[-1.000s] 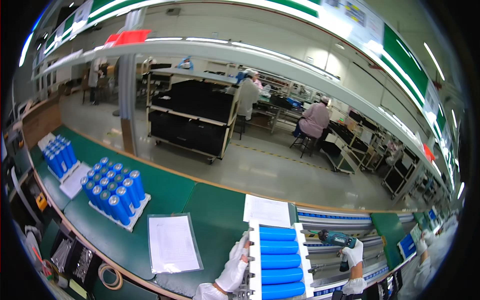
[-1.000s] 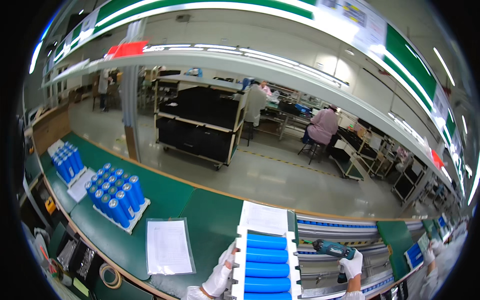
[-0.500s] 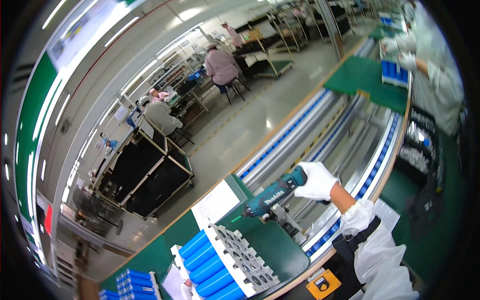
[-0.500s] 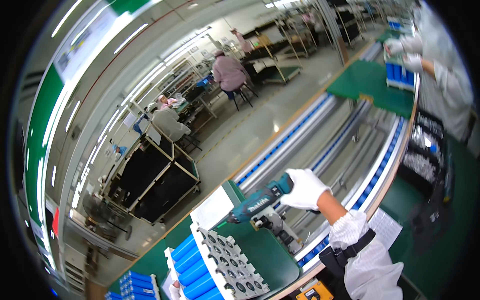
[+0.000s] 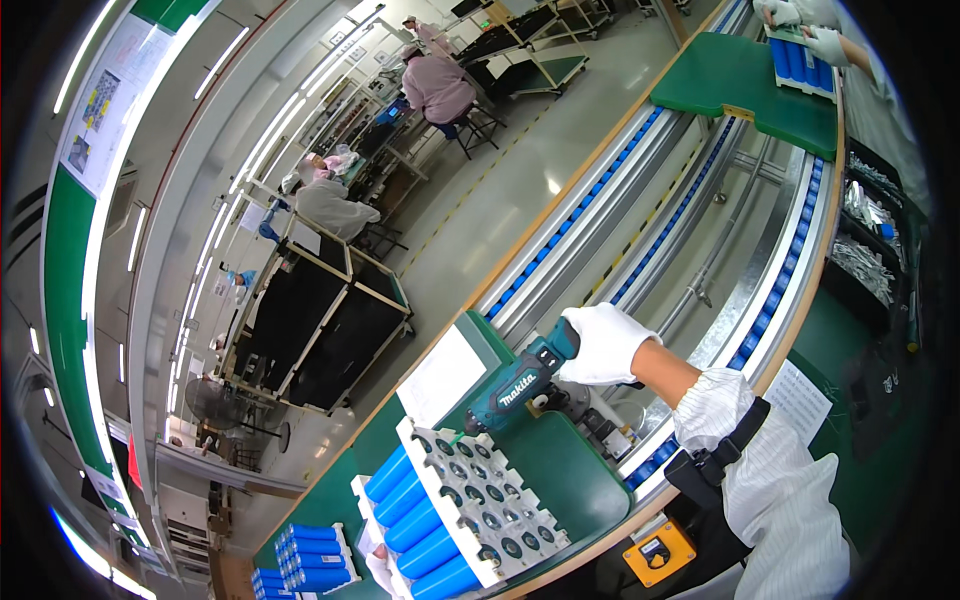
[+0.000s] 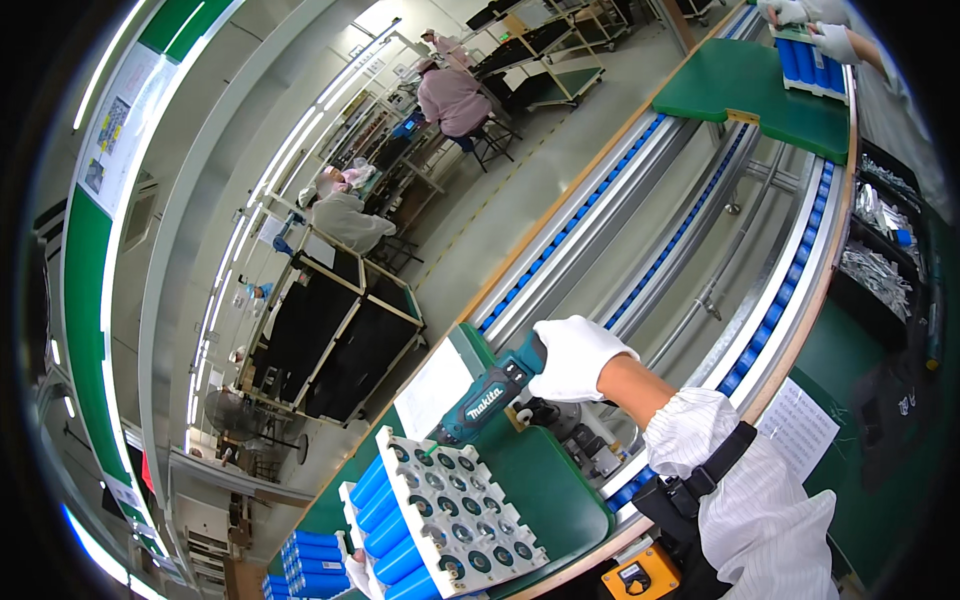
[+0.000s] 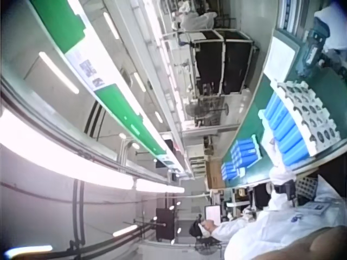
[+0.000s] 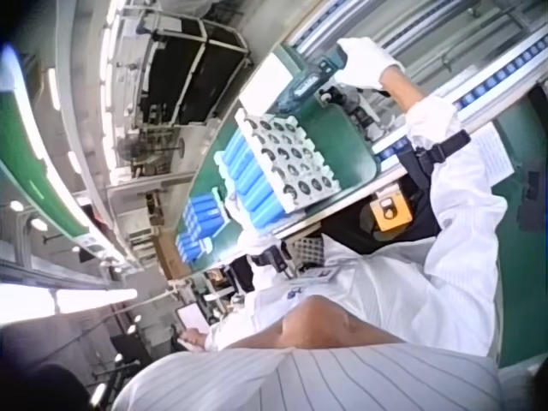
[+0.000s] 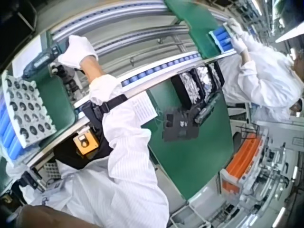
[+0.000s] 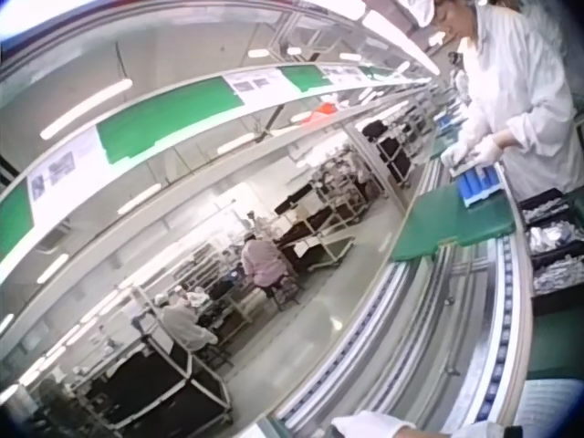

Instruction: Assembling, screwdriving, and marking battery packs on a production line.

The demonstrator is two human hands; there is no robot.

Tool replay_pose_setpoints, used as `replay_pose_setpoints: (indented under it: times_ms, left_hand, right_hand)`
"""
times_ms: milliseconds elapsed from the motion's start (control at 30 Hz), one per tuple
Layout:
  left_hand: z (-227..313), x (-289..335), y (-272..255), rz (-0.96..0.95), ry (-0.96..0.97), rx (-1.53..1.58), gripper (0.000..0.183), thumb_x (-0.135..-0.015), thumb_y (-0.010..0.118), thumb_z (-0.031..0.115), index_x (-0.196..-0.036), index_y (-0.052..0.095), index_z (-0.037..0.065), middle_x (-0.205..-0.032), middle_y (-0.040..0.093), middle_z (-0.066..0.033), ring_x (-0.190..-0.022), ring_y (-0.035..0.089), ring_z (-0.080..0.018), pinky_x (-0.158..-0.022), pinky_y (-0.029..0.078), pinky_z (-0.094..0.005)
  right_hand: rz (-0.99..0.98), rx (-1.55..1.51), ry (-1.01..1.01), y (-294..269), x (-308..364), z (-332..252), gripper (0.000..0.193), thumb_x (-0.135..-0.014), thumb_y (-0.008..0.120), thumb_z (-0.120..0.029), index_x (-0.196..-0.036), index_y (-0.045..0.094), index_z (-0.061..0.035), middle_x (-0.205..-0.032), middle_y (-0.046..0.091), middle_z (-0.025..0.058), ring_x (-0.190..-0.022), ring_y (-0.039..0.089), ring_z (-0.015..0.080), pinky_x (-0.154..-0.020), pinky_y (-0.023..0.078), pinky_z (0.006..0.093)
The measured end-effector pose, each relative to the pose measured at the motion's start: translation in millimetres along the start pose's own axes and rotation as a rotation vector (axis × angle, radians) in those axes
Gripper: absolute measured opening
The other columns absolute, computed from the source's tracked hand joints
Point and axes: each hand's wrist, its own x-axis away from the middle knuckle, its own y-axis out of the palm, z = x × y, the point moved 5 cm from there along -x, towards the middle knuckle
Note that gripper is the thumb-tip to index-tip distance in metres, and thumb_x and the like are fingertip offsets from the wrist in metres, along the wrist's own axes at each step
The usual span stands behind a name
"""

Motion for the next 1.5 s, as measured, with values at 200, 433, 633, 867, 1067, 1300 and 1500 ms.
replay_pose_setpoints:
  times_ms: [200, 433, 633, 867, 1067, 1300, 1500]
  left_hand:
    - [0.3, 0.4, -4.5, 0.009, -0.008, 0.027, 0.055, -0.097, 0.049, 0.04, -0.141, 0.047, 0.008, -0.126, 0.057, -0.0089, -0.104, 0.057, -0.0184, -0.083, 0.048, -0.0319]
    - [-2.6, -0.4, 1.1, -0.021, -0.029, 0.018, 0.055, -0.096, 0.05, 0.042, -0.14, 0.049, 0.008, -0.123, 0.058, -0.0087, -0.102, 0.058, -0.0182, -0.082, 0.048, -0.0326]
    - [-3.7, -2.2, 3.2, -0.035, -0.034, 0.017, 0.055, -0.096, 0.051, 0.043, -0.139, 0.05, 0.009, -0.121, 0.059, -0.0086, -0.1, 0.058, -0.0181, -0.081, 0.049, -0.0331]
    - [-6.9, -9.3, 7.2, -0.05, -0.038, 0.043, 0.055, -0.095, 0.052, 0.045, -0.138, 0.052, 0.01, -0.118, 0.061, -0.0084, -0.098, 0.059, -0.0179, -0.079, 0.049, -0.0338]
    - [-16.9, -14.1, 5.8, -0.063, -0.053, 0.122, 0.055, -0.095, 0.052, 0.046, -0.137, 0.053, 0.011, -0.115, 0.062, -0.0082, -0.096, 0.06, -0.0178, -0.078, 0.05, -0.0343]
    - [-39.9, -27.9, 33.0, -0.101, -0.094, 0.326, 0.055, -0.094, 0.053, 0.047, -0.136, 0.055, 0.012, -0.112, 0.064, -0.0081, -0.093, 0.061, -0.0176, -0.077, 0.051, -0.0349]
    - [-36.8, -23.8, 55.5, 0.017, -0.064, 0.44, 0.045, -0.089, 0.061, 0.049, -0.123, 0.068, 0.019, -0.108, 0.066, -0.0027, -0.083, 0.06, -0.0129, -0.066, 0.047, -0.0286]
  right_hand:
    - [0.001, 0.016, -0.012, -1.7, 0.6, -0.6, 0.046, -0.067, 0.068, -0.033, -0.098, 0.063, 0.0001, -0.093, 0.068, 0.0231, -0.09, 0.066, 0.0377, -0.082, 0.053, 0.0407]
    - [-0.069, 0.044, -0.005, 18.0, -3.9, -8.2, 0.047, -0.07, 0.068, -0.035, -0.101, 0.062, 0.0, -0.097, 0.067, 0.0233, -0.093, 0.066, 0.0376, -0.084, 0.053, 0.0411]
    - [-0.099, 0.023, 0.012, 16.0, -2.4, -9.6, 0.051, -0.07, 0.071, -0.037, -0.103, 0.061, 0.0008, -0.098, 0.067, 0.0232, -0.094, 0.065, 0.0375, -0.084, 0.053, 0.04]
    - [-0.037, 0.0, -0.019, 15.0, -3.7, -11.4, 0.051, -0.069, 0.072, -0.037, -0.101, 0.061, 0.0007, -0.09, 0.067, 0.023, -0.087, 0.066, 0.0375, -0.08, 0.053, 0.04]
    - [0.073, -0.014, -0.114, 15.6, -5.5, -20.3, 0.044, -0.065, 0.073, -0.034, -0.094, 0.062, -0.003, -0.086, 0.068, 0.0219, -0.085, 0.067, 0.0381, -0.079, 0.054, 0.0401]
    - [0.209, -0.035, -0.166, 20.4, -1.2, -22.5, 0.043, -0.059, 0.078, -0.026, -0.092, 0.065, -0.0023, -0.086, 0.069, 0.0207, -0.086, 0.067, 0.0371, -0.078, 0.054, 0.0394]
    - [0.277, 0.02, -0.268, 29.3, -6.0, -8.8, 0.035, -0.053, 0.073, -0.008, -0.085, 0.061, 0.0, -0.074, 0.065, 0.0106, -0.067, 0.062, 0.0193, -0.068, 0.052, 0.0321]
